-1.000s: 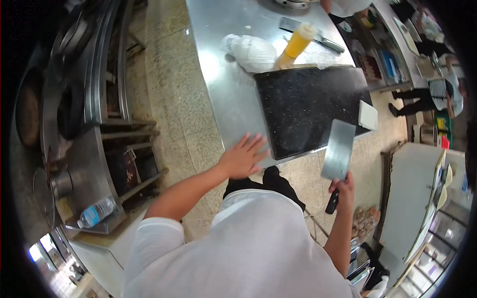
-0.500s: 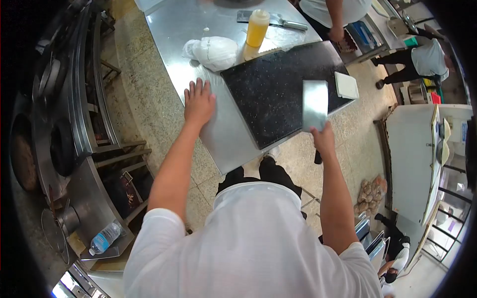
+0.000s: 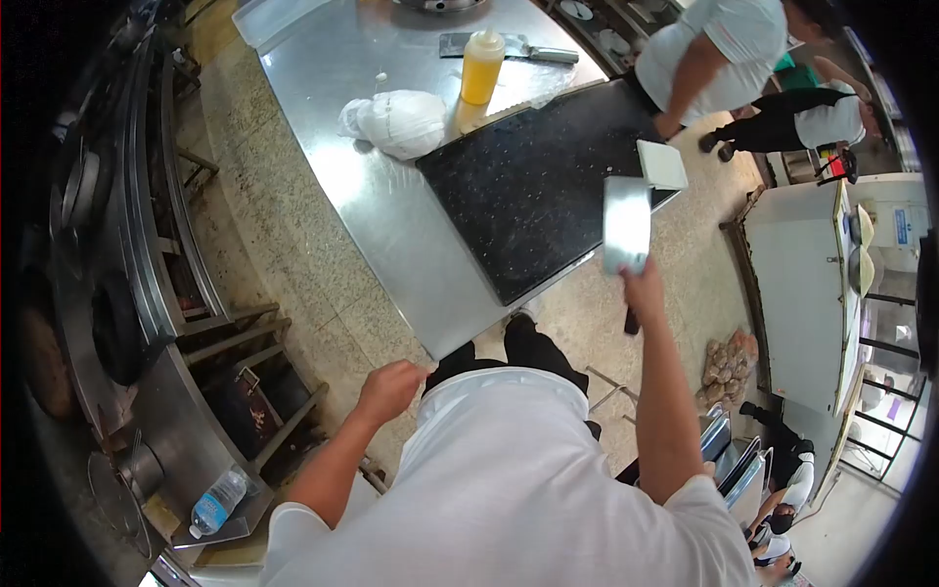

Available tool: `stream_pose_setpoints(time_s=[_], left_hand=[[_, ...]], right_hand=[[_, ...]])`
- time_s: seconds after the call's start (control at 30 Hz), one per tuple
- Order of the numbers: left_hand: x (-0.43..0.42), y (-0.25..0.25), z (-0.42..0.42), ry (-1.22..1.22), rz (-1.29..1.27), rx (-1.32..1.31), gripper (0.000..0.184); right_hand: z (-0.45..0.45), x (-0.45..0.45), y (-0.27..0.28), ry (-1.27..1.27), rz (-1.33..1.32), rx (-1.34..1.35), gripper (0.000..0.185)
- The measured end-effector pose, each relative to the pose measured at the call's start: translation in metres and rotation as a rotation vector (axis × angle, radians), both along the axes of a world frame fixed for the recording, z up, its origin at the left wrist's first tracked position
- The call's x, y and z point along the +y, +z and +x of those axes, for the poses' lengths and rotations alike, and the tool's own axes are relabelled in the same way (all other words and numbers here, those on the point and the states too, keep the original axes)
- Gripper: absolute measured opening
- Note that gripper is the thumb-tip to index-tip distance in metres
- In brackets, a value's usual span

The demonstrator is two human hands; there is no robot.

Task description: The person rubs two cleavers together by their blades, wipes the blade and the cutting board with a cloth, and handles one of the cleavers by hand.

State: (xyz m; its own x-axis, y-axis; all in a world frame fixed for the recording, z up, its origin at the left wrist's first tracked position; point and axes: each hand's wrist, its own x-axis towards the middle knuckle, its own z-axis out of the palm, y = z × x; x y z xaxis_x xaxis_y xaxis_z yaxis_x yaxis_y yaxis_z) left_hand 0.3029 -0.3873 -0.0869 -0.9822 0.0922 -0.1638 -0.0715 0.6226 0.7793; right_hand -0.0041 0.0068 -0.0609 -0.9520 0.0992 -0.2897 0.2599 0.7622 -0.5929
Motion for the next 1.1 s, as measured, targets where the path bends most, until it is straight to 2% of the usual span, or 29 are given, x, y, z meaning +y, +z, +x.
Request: stream_pose_setpoints(time_s=[0.03, 0.1, 0.17, 0.23, 0.3, 0.33, 0.37, 0.4, 0.47, 0.5, 0.57, 0.63, 0.77, 0.8, 0.87, 0.9, 0.97, 1.03, 1.1], left_hand=[[-0.001, 0.0, 0.004, 0.004, -0.004, -0.014, 0.009], [-0.001, -0.002, -0.009, 0.266, 0.045, -0.003, 0.012], [0.004, 0.005, -0.031, 0.34, 0.118, -0.05, 0.015], [0.013, 0.003, -0.06, 0.435, 0.196, -0.065, 0.018], [0.019, -0.008, -0.079, 0.5, 0.377, -0.37, 0.026], [0.025, 0.0, -0.087, 0.507, 0.372, -0.361, 0.026], [0.033, 0.008, -0.094, 0.546, 0.532, -0.381, 0.026], [0.039, 0.013, -0.099, 0.588, 0.697, -0.401, 0.027], [0.04, 0.005, -0.092, 0.624, 0.771, -0.374, 0.027], [0.039, 0.003, -0.086, 0.628, 0.837, -0.349, 0.028], [0.034, 0.028, -0.087, 0.628, 0.787, -0.353, 0.03], [0.029, 0.056, -0.094, 0.486, 0.684, -0.411, 0.03], [0.014, 0.037, -0.104, 0.487, 0.682, -0.318, 0.028], [0.005, 0.034, -0.107, 0.578, 0.765, -0.253, 0.029], [-0.012, 0.037, -0.115, 0.712, 0.874, -0.141, 0.027], [-0.022, 0.044, -0.118, 0.759, 0.897, -0.096, 0.026], [-0.038, 0.052, -0.126, 0.863, 1.068, -0.01, 0.019], [-0.059, 0.046, -0.128, 0.92, 1.177, 0.06, 0.013], [-0.078, 0.041, -0.131, 0.965, 1.246, 0.137, 0.014]], right_hand=[[-0.015, 0.0, -0.007, -0.078, -0.004, -0.016, 0.038], [-0.034, -0.017, -0.027, 0.167, 0.074, 0.201, 0.044], [-0.014, -0.092, 0.002, 0.335, 0.174, 0.129, 0.047], [0.014, -0.151, -0.003, 0.472, 0.139, 0.052, 0.047], [0.045, -0.197, 0.008, 0.584, 0.136, -0.056, 0.041], [0.059, -0.201, 0.005, 0.672, 0.034, -0.061, 0.038], [0.07, -0.203, 0.003, 0.765, -0.066, -0.066, 0.035], [0.078, -0.202, 0.007, 0.785, -0.069, -0.064, 0.035], [0.092, -0.198, 0.027, 0.669, -0.411, -0.176, 0.03], [0.095, -0.197, 0.036, 0.691, -0.423, -0.191, 0.03], [0.091, -0.194, 0.055, 0.59, -0.437, -0.407, 0.032], [0.094, -0.192, 0.066, 0.588, -0.426, -0.456, 0.031], [0.09, -0.188, 0.081, 0.648, -0.457, -0.433, 0.032], [0.09, -0.183, 0.079, 0.625, -0.454, -0.42, 0.032], [0.087, -0.173, 0.074, 0.837, -0.556, -0.308, 0.032], [0.084, -0.169, 0.082, 0.815, -0.549, -0.292, 0.032], [0.076, -0.164, 0.109, 0.933, -0.308, -0.432, 0.033], [0.071, -0.152, 0.113, 0.953, -0.349, -0.402, 0.031], [0.065, -0.133, 0.108, 1.084, -0.311, -0.378, 0.03]])
